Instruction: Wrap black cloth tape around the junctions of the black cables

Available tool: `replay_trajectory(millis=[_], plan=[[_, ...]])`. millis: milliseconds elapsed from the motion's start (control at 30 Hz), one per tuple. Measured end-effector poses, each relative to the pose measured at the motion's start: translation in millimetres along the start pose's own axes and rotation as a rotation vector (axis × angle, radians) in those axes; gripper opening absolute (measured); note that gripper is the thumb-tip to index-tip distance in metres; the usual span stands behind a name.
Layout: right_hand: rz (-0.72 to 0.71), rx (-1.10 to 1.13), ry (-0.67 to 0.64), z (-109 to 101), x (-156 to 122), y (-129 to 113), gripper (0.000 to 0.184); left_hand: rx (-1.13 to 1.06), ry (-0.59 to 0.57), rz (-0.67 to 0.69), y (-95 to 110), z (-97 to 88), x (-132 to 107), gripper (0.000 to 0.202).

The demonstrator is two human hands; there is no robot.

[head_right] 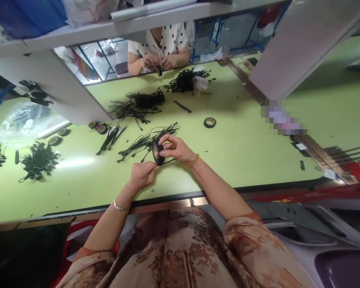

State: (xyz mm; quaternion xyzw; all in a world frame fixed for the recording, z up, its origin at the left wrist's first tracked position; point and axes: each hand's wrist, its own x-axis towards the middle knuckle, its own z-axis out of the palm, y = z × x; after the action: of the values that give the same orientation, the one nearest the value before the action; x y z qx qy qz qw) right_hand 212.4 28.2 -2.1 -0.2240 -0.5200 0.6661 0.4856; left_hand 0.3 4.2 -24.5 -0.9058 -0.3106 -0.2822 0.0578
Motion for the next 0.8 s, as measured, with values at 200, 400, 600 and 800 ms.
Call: replay_trajectory(millis=[200,400,600,800], plan=[[-0.032,-0.071,0.024,4.8,-4.8,-9.8,0.055,0.021,-0.168,-0.31,6.7,1.2,-0.1,0.031],[-0.136,-0.349,0.084,12.8,-8.0,-13.9,0.051,-0.184,-0.235,-0.608,5.1,-4.5,5.7,0.024],[-0.271,-0.755,0.038,16.4,-5.4,-15.3,0.036,-0.669,-0.128,-0.761,0.7,-4.7,7.8,0.025],[-0.125,-0.631,-0.028,16.1,-5.2,-8.6,0.048,-1.2,-0.161,-0.807,-10.1,4.4,4.6,0.045]])
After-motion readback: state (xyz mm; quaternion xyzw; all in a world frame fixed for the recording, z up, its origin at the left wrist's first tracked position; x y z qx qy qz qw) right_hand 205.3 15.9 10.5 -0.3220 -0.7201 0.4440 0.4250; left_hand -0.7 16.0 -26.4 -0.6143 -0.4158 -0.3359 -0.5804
